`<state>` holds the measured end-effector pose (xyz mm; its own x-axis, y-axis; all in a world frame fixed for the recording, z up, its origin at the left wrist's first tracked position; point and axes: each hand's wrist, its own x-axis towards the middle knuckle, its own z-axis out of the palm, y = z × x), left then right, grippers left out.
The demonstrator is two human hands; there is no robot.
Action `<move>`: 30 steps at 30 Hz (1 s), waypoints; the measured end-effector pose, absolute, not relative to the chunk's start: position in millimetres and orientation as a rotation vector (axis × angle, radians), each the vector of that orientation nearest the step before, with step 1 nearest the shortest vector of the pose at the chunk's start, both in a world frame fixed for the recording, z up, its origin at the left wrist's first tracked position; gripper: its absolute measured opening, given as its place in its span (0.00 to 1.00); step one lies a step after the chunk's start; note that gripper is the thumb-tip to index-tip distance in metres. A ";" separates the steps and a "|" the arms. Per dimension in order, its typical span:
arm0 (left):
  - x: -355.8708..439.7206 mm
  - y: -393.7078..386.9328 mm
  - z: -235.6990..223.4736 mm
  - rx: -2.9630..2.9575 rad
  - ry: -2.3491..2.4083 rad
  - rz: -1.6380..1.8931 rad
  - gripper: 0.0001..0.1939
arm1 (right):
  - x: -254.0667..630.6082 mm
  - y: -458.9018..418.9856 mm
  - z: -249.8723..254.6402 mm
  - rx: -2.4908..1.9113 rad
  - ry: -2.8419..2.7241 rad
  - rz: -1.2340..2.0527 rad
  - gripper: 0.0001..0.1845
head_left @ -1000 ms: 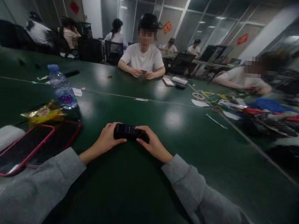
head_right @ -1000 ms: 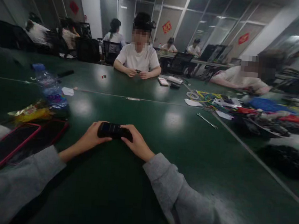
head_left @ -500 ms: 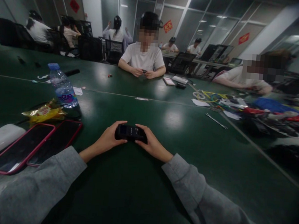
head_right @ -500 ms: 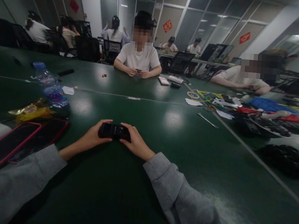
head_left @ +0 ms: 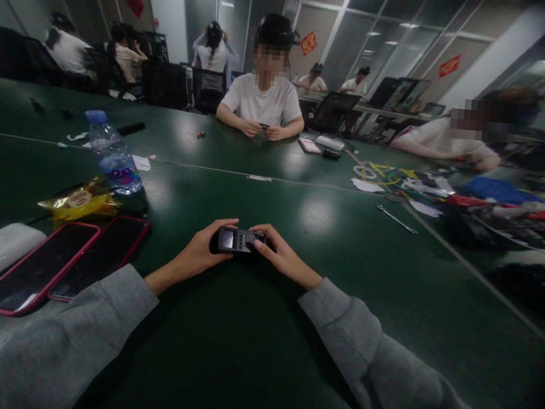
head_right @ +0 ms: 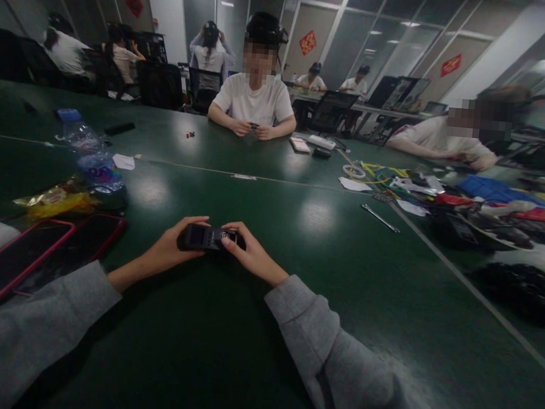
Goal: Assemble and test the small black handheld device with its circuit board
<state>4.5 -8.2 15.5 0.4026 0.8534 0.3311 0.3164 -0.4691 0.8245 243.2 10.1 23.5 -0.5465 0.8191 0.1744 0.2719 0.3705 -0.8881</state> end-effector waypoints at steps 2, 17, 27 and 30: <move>4.9 -8.6 16.2 2.026 0.996 1.034 0.35 | 242.1 14.0 24.1 -0.943 -1.985 1.215 0.19; 2.8 -3.8 12.6 1.715 1.013 0.950 0.51 | 226.8 15.9 17.7 -0.921 -1.479 1.569 0.20; -4.9 9.9 23.0 0.936 0.888 0.848 0.31 | 227.2 19.8 16.7 -1.006 -1.458 1.524 0.20; -6.8 12.0 20.3 0.861 0.804 0.817 0.24 | 226.9 19.8 15.7 -1.008 -1.475 1.503 0.20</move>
